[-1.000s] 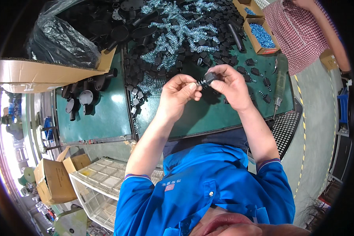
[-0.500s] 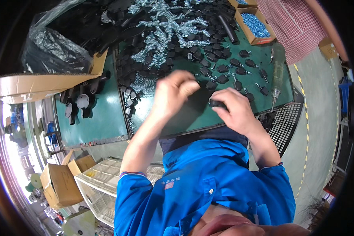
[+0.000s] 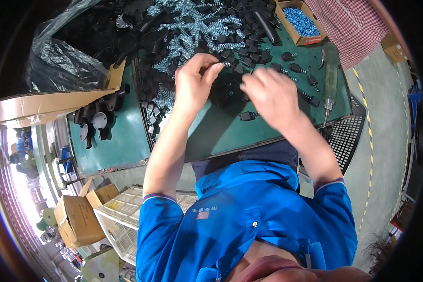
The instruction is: The person assembles small metal springs into black plastic housings on a green workbench. They pick up a spring and a housing, insert the spring, and then use a handheld tool to secure the assembly before placing it in a basket.
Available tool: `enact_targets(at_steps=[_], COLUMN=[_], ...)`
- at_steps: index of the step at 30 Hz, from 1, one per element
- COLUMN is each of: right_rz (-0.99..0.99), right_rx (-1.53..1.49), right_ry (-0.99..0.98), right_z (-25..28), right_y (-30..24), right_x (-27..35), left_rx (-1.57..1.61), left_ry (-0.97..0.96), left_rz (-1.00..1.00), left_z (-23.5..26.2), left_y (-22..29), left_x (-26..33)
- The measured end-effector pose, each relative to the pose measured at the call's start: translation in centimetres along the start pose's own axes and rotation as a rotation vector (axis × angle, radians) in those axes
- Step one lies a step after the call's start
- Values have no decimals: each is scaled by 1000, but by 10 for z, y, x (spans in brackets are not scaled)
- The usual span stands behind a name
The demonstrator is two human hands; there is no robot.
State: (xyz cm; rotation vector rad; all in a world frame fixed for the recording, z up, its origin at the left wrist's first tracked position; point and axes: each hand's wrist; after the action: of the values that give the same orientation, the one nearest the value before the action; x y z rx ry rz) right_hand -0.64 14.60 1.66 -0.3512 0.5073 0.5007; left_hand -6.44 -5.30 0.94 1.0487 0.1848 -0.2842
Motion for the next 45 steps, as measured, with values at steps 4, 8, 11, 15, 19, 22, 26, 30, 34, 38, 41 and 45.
enact_targets(at_steps=[4, 8, 11, 15, 19, 22, 26, 30, 34, 38, 41, 45], right_rz=[-124, -108, -62, -197, -70, -61, 72, -92, -187, -347, -266, -140], right_rx=[142, 135, 93, -358, -466, -450, -447, -696, -935, -1016, -1067, -922], right_ry=[-165, -263, -187, -98, 46, 12, 54, 36, -99, -249, -251, -306], right_z=[-36, -54, -52, -24, -14, -11, -8, -5, 0, 3, -2, -15], right_y=[15, 17, 21, 4, -6, -9, -6, -1, 9, 9, 9, 14], right_x=[-36, -45, -46, -38, -24, -19, -14, -3, 9, 12, 5, -14], left_rx=[631, 742, 773, 744, 698, 653, 574, 797, 893, 792, 686, 467], left_ry=[-14, -46, -66, -33, -39, -60, -165, -259, -375, -416, -449, -371], left_rz=[285, 345, 353, 336, 331, 303, 239, 344, 570, 625, 639, 587], left_z=[6, 17, 20, 24, 24, 18, 9, 2, -6, -10, -4, 3], left_y=[1, -8, -13, -16, -15, -10, 1, -1, 0, 5, 10, 9], left_x=[27, 48, 54, 57, 54, 53, 51, 53, 63, 67, 60, 59])
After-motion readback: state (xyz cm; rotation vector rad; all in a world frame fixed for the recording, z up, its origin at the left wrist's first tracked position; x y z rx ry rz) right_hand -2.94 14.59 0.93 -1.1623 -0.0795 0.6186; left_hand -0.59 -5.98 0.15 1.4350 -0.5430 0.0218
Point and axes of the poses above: each hand's wrist, its own x-axis away from the middle knuckle, its own z-axis out of the back of the hand, y = z × x, and after that the axes turned 2 degrees about y, right-handed
